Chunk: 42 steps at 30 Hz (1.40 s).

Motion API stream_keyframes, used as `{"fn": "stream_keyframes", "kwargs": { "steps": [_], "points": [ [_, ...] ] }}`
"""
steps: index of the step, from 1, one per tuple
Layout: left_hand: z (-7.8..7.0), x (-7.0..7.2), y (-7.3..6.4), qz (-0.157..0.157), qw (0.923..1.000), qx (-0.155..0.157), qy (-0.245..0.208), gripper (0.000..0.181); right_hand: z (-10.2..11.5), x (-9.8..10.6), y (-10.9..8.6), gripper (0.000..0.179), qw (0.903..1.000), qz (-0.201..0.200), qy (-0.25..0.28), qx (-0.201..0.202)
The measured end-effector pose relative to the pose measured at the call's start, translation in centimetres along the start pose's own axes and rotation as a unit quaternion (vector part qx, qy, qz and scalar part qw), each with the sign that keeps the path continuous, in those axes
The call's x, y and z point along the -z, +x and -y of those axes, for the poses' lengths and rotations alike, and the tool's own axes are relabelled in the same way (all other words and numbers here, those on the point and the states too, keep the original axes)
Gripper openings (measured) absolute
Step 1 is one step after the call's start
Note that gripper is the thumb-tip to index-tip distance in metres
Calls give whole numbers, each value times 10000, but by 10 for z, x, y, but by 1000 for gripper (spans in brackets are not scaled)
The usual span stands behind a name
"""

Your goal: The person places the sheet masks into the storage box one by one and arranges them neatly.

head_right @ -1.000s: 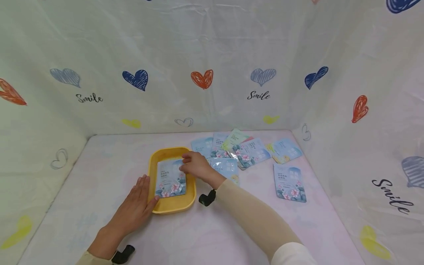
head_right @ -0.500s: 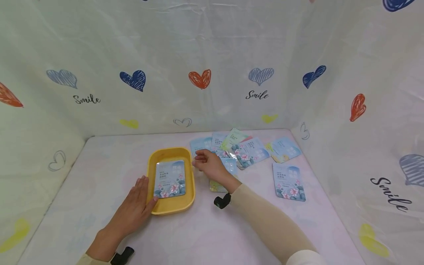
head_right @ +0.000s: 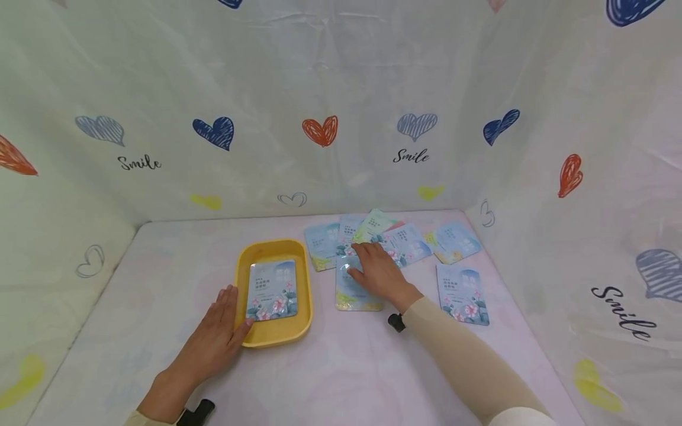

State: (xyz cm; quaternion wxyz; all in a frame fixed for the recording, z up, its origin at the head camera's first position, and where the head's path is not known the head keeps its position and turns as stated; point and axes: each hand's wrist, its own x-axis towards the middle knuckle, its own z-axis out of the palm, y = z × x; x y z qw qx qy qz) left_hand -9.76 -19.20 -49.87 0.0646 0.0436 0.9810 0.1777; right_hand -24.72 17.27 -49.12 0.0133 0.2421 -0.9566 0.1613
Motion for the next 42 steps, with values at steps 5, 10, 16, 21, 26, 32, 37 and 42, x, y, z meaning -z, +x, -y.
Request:
{"fn": "stream_keyframes", "kwargs": {
  "steps": [5, 10, 16, 21, 26, 32, 37, 42],
  "points": [
    [-2, 1, -2, 24, 10000, -8, -18, 86, -18, -9, -6, 71, 9937, -107, -1050, 370],
    [-2, 0, -3, -24, 10000, -30, -38, 86, -25, -15, -10, 83, 9850, 15, -1646, 515],
    [-1, -1, -3, -76, 9999, -63, -50, 85, -26, -18, -17, 83, 9796, 309, -1879, 645],
    [-2, 0, -4, -137, 9998, -123, -48, 84, -29, -18, -23, 82, 9775, 195, -1943, 801],
    [-2, 2, -4, -152, 9998, -150, -24, 84, -33, -14, -27, 88, 9805, 233, -1796, 758],
    [-1, 3, -3, -96, 9999, -122, -15, 84, -44, -7, -18, 95, 9817, 300, -1759, 670],
    [0, 2, -4, -102, 9999, -131, 23, 85, -50, -3, -7, 97, 9763, 516, -1906, 881],
    [-1, 2, -5, -68, 10000, -66, 25, 85, -49, -2, 2, 102, 9773, 827, -1756, 854]
  ]
}}
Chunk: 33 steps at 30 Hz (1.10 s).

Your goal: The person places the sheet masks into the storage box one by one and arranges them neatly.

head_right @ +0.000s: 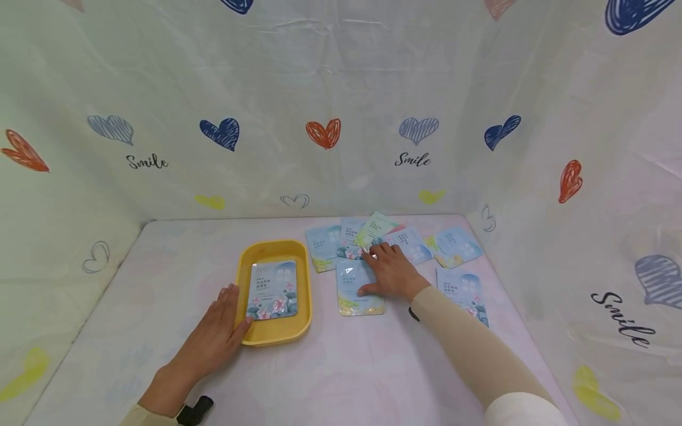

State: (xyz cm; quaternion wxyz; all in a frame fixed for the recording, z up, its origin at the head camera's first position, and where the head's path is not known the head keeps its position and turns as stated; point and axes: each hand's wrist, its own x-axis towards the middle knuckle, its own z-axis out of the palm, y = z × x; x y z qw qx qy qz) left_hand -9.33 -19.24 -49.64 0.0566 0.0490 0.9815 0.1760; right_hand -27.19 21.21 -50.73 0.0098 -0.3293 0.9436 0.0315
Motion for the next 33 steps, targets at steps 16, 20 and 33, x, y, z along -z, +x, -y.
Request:
{"fn": "stream_keyframes", "kwargs": {
  "steps": [16, 20, 33],
  "points": [
    [2, -3, 0, -108, 9999, -99, -41, 83, -1, -2, 9, 103, 9997, 233, 27, -110],
    [4, -6, 2, -189, 9997, -173, -49, 83, -1, -4, 9, 103, 9998, 145, 26, -91],
    [5, -6, 2, -172, 9997, -172, -70, 83, 3, 19, 11, 84, 9977, -207, 503, -393]
  ]
}}
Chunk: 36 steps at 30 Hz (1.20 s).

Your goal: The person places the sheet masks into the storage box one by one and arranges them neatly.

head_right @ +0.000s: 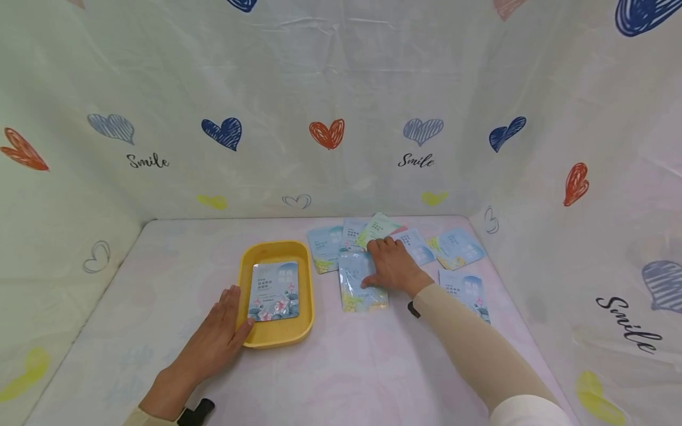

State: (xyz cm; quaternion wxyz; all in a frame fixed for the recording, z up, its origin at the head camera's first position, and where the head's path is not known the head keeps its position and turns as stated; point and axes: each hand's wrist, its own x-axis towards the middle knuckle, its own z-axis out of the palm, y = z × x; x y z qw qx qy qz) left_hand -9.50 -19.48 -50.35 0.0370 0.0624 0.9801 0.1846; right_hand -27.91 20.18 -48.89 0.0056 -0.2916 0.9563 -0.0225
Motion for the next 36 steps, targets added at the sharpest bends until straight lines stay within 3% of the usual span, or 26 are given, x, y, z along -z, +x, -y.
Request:
{"fn": "stream_keyframes", "kwargs": {
  "steps": [4, 7, 13, 17, 19, 22, 26, 28, 32, 36],
  "points": [
    [0, 1, -1, -14, 10000, -6, -19, 83, 0, 5, 3, 76, 9976, -20, 605, -338],
    [1, 1, -2, 3, 10000, 17, -45, 83, 1, 8, 4, 73, 9905, -49, 1195, -684],
    [1, 3, -3, 24, 9999, 42, -124, 84, 0, 12, 6, 77, 9639, -133, 2254, -1412],
    [0, 3, -3, 46, 9998, 51, -160, 84, -4, 11, 7, 62, 9465, -62, 2711, -1752],
    [0, 3, -2, 69, 9998, 62, -184, 84, -6, 11, 7, 55, 9400, 19, 2878, -1833],
    [0, 2, -2, 120, 9996, 105, -211, 84, -9, 12, 5, 54, 9225, 212, 3389, -1835],
    [1, 2, -2, 137, 9996, 125, -220, 84, -14, 13, 1, 59, 8886, 578, 4194, -1762],
    [1, 1, -2, 117, 9996, 112, -218, 84, -16, 11, 0, 61, 8775, 733, 4412, -1729],
    [2, 1, -2, 39, 9997, 60, -240, 84, -19, 5, -2, 60, 8641, 849, 4649, -1731],
    [2, 0, -2, 5, 9997, 21, -242, 83, -20, -2, -3, 58, 8622, 724, 4688, -1777]
  ]
}}
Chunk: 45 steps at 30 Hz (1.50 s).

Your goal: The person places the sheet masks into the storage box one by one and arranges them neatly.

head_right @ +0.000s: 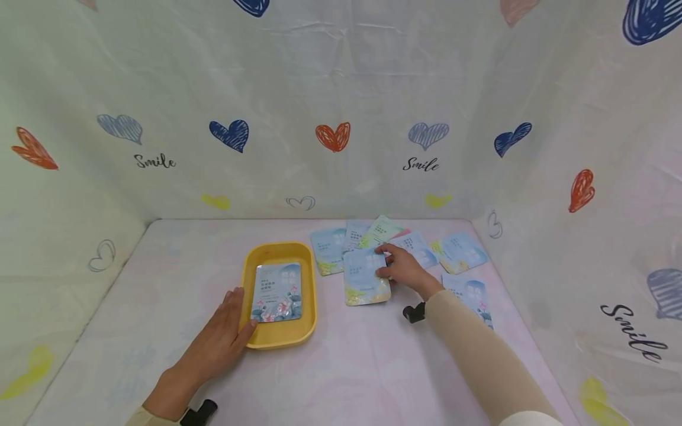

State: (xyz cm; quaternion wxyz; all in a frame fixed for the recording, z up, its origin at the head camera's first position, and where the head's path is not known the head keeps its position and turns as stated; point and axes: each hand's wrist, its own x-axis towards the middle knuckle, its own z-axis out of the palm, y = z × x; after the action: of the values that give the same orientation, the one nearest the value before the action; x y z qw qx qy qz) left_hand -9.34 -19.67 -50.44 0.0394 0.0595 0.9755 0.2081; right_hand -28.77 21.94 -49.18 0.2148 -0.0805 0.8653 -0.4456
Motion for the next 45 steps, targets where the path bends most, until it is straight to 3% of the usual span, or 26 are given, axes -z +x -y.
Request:
{"fn": "stream_keyframes", "kwargs": {
  "steps": [8, 14, 32, 45],
  "points": [
    [0, 0, 0, -29, 10000, -18, 39, 83, -4, -9, 1, 51, 9998, -140, 156, 7],
    [0, 1, 1, 157, 9998, 126, 45, 85, -7, -15, 0, 51, 9995, -176, 195, -145],
    [-2, 3, 1, 415, 9986, 326, 8, 86, -8, -13, -10, 48, 9979, -590, 211, 146],
    [-2, 2, 0, 120, 9998, 119, 142, 85, 2, -5, -12, 49, 9960, -640, 525, 330]
  ]
}}
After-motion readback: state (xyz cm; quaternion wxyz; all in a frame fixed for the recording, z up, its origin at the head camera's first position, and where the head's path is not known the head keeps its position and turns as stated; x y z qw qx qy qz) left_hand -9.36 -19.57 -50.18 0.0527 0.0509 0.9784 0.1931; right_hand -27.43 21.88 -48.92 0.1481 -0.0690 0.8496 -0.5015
